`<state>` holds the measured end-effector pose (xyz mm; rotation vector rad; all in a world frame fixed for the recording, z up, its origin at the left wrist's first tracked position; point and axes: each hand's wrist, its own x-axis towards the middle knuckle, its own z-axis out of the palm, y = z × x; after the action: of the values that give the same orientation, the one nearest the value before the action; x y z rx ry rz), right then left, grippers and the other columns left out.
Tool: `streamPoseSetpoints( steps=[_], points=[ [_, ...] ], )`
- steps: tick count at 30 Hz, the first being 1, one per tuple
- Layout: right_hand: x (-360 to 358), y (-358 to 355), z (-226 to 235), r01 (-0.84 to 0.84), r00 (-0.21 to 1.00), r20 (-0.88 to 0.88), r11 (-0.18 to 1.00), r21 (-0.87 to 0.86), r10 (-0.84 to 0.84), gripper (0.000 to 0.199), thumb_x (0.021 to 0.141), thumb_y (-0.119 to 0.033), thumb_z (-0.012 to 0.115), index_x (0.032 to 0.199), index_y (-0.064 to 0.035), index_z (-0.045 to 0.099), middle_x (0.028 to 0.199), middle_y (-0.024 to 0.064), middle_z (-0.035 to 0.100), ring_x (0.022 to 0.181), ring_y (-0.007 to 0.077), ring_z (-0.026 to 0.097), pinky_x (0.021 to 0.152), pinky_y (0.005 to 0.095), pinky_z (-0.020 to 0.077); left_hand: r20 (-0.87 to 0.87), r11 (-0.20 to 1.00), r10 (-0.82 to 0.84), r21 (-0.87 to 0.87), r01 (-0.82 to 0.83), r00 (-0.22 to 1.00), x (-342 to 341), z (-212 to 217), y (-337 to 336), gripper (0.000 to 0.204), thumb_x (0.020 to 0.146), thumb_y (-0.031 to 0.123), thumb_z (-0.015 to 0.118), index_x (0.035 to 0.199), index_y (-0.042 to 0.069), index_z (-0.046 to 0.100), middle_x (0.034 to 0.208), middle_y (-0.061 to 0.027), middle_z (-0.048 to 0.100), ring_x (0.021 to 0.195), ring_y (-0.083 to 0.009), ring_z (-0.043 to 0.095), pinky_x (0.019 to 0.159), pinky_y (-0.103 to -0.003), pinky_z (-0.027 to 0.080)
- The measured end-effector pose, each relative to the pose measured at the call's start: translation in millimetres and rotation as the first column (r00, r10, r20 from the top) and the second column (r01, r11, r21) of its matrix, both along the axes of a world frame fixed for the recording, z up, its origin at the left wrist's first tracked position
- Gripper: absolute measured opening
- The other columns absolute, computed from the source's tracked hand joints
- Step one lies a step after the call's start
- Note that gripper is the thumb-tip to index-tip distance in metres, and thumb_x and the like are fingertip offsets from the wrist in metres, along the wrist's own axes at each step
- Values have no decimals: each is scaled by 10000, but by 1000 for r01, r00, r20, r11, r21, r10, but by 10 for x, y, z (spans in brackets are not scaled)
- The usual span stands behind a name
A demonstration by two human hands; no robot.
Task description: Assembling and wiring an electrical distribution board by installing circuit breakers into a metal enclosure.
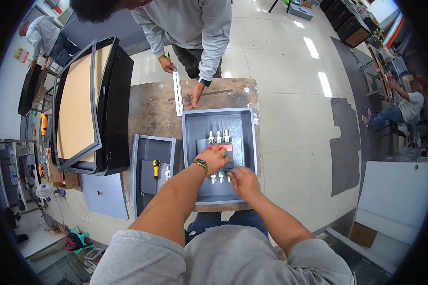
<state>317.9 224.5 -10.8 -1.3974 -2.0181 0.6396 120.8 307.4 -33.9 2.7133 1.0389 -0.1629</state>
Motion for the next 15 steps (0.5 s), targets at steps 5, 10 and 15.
streamPoseSetpoints(
  steps=[5, 10, 15],
  points=[
    [-28, -126, -31, -67, 996, 62, 998, 16, 66, 30, 883, -105, 707, 901, -82, 708, 799, 76, 644, 697, 280, 624, 647, 364, 512, -41, 999, -4, -38, 2, 999, 26, 26, 22, 363, 933, 137, 571, 1285, 180, 650, 1155, -122, 599, 1051, -346, 583, 881, -427, 577],
    [-85, -62, -89, -18, 997, 79, 1000, -20, 20, 34, 891, -117, 698, 906, -88, 708, 807, 82, 644, 713, 279, 629, 659, 360, 518, -16, 999, -50, -19, 49, 999, -4, -23, 62, 372, 927, 122, 566, 1284, 180, 650, 1150, -117, 597, 1043, -347, 582, 872, -415, 580],
    [-11, -33, -105, -35, 989, 140, 995, -94, 48, 54, 889, -110, 697, 931, -77, 702, 833, 92, 658, 724, 282, 638, 669, 361, 527, 8, 999, -38, -26, 38, 999, -17, -75, 57, 380, 918, 123, 575, 1287, 180, 646, 1148, -113, 592, 1036, -351, 579, 866, -415, 581]
  ],
)
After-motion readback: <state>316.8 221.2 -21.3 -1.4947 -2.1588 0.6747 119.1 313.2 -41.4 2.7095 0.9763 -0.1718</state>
